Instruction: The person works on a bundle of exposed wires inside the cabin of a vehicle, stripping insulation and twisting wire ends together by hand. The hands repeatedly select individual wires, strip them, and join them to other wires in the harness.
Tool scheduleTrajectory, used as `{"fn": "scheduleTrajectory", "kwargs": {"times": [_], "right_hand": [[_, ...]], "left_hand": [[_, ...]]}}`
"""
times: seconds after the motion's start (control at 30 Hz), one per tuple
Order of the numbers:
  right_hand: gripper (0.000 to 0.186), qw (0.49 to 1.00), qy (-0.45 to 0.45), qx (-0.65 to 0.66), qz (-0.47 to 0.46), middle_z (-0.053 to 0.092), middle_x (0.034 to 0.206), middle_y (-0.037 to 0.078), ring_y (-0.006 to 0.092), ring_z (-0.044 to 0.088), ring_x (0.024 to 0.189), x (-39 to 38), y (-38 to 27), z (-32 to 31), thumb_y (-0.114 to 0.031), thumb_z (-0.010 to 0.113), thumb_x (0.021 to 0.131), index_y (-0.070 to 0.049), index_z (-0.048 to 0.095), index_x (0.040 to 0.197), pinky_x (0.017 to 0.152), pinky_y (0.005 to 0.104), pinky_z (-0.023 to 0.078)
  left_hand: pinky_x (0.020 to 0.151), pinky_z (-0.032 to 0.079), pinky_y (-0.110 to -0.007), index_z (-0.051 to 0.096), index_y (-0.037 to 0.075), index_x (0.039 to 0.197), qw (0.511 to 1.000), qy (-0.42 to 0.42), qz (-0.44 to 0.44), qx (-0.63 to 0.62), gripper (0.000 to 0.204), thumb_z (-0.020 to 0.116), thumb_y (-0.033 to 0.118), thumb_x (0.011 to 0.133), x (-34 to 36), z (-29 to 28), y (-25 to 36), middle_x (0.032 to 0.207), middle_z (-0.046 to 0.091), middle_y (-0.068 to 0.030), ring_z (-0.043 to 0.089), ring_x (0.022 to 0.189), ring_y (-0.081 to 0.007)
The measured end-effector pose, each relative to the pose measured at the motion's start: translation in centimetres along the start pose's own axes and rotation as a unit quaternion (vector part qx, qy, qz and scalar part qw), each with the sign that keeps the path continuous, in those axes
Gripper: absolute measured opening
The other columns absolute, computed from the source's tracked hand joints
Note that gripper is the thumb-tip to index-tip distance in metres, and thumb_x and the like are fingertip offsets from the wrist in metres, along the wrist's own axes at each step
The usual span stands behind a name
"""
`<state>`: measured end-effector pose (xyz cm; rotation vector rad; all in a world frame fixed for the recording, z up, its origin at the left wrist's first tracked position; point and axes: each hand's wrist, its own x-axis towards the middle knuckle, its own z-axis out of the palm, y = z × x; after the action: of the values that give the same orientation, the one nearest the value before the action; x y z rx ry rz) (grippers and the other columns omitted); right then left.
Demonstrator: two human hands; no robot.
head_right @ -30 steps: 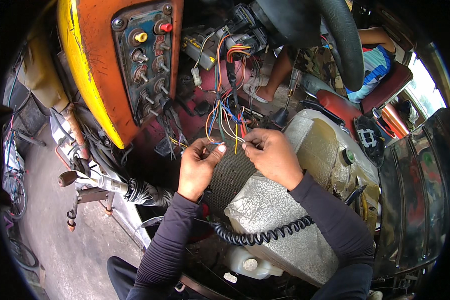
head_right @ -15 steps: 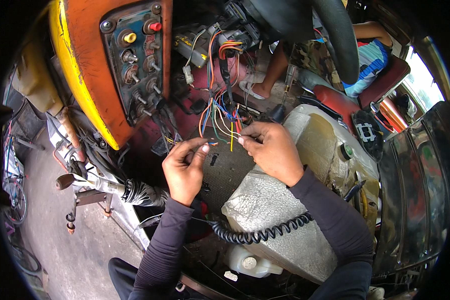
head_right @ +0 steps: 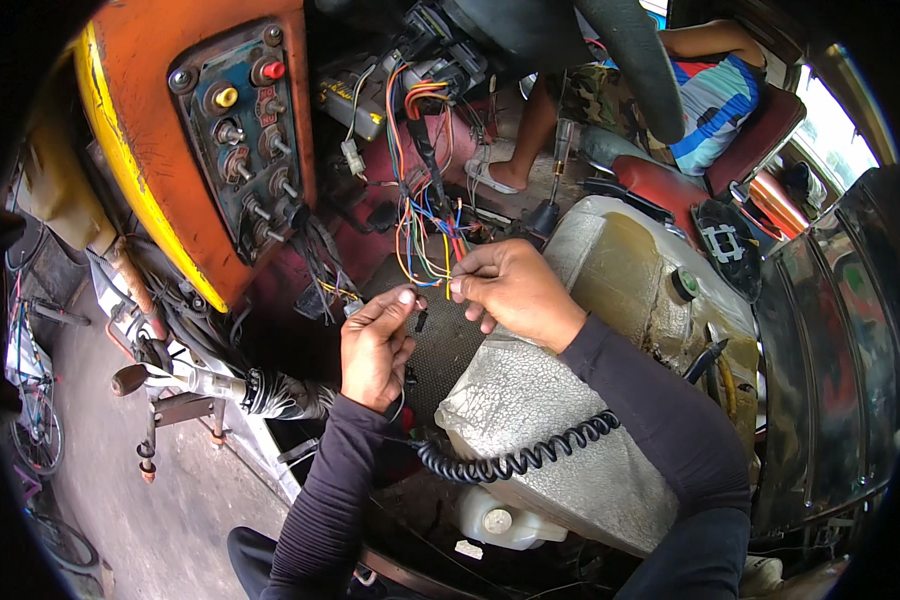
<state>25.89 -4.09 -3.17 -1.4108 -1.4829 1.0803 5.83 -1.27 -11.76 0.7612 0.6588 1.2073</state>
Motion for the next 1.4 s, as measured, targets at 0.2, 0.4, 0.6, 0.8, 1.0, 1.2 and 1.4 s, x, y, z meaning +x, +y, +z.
{"fn": "scheduleTrajectory", "kwargs": {"times": [0.2, 0.4, 0.6, 0.8, 1.0, 1.2, 1.4], "right_hand": [[0.018, 1.000, 0.012, -0.022, 0.009, 0.076, 0.095, 0.011, 0.0120, 0.069, 0.069, 0.5, 1.2, 0.1, -0.005, 0.074, 0.100, 0.008, 0.074, 0.113, 0.053, 0.0265, 0.056], [0.018, 1.000, 0.021, -0.018, 0.005, 0.076, 0.093, 0.011, 0.0119, 0.068, 0.068, 0.6, 1.5, 0.0, -0.004, 0.076, 0.098, 0.008, 0.075, 0.111, 0.052, 0.0274, 0.056], [0.015, 1.000, 0.014, -0.024, -0.007, 0.076, 0.088, 0.010, 0.0118, 0.068, 0.068, 0.8, 2.1, 0.3, -0.003, 0.077, 0.097, 0.008, 0.077, 0.107, 0.055, 0.0285, 0.056], [0.016, 0.998, 0.027, -0.050, -0.016, 0.077, 0.085, 0.010, 0.0112, 0.068, 0.068, 0.8, 2.5, 0.6, -0.002, 0.075, 0.098, 0.008, 0.077, 0.110, 0.058, 0.0299, 0.056], [0.015, 0.997, 0.029, -0.058, -0.028, 0.077, 0.087, 0.009, 0.0109, 0.068, 0.067, 0.5, 2.3, 1.0, -0.001, 0.076, 0.098, 0.007, 0.078, 0.111, 0.057, 0.0296, 0.055], [0.014, 0.997, 0.019, -0.041, -0.059, 0.076, 0.084, 0.006, 0.0092, 0.066, 0.066, 0.1, 2.0, 1.0, -0.004, 0.074, 0.099, 0.004, 0.079, 0.109, 0.055, 0.0289, 0.052], [0.015, 0.996, 0.041, -0.073, -0.034, 0.077, 0.082, 0.011, 0.0140, 0.070, 0.067, 0.0, 1.5, 1.2, -0.006, 0.073, 0.097, 0.004, 0.078, 0.107, 0.060, 0.0353, 0.056]], "left_hand": [[0.047, 0.030, -0.019, 0.063, 0.000, 0.131, 0.989, -0.039, -0.106, -0.096, 0.025, 0.067, 0.004, 0.106, 0.5, 1.4, -0.7, 0.104, 0.073, -0.0080, 0.039, 0.054, -0.0006], [0.047, 0.029, -0.020, 0.066, 0.001, 0.127, 0.988, -0.052, -0.113, -0.093, 0.020, 0.067, 0.008, 0.108, 1.2, 1.4, -1.2, 0.103, 0.072, -0.0030, 0.036, 0.054, -0.0011], [0.047, 0.028, -0.020, 0.066, 0.003, 0.121, 0.985, -0.075, -0.108, -0.112, 0.014, 0.065, 0.011, 0.110, 1.6, 1.4, -1.4, 0.086, 0.059, 0.0057, 0.032, 0.054, -0.0017], [0.047, 0.027, -0.020, 0.067, 0.003, 0.124, 0.989, -0.058, -0.109, -0.081, 0.017, 0.065, 0.011, 0.109, 1.3, 2.0, -1.0, 0.085, 0.058, 0.0072, 0.032, 0.054, -0.0010], [0.046, 0.027, -0.019, 0.070, 0.000, 0.123, 0.989, -0.082, -0.115, -0.042, 0.019, 0.068, 0.011, 0.107, 1.4, 2.0, 0.1, 0.089, 0.063, 0.0053, 0.035, 0.054, 0.0007], [0.045, 0.027, -0.020, 0.073, -0.002, 0.119, 0.991, -0.071, -0.101, -0.058, 0.018, 0.073, 0.009, 0.104, 1.6, 1.7, -0.3, 0.088, 0.068, 0.0044, 0.036, 0.054, 0.0019], [0.046, 0.028, -0.019, 0.073, -0.002, 0.119, 0.991, -0.074, -0.098, -0.045, 0.019, 0.073, 0.008, 0.102, 1.5, 1.6, -0.3, 0.094, 0.075, -0.0002, 0.036, 0.054, 0.0022]]}}
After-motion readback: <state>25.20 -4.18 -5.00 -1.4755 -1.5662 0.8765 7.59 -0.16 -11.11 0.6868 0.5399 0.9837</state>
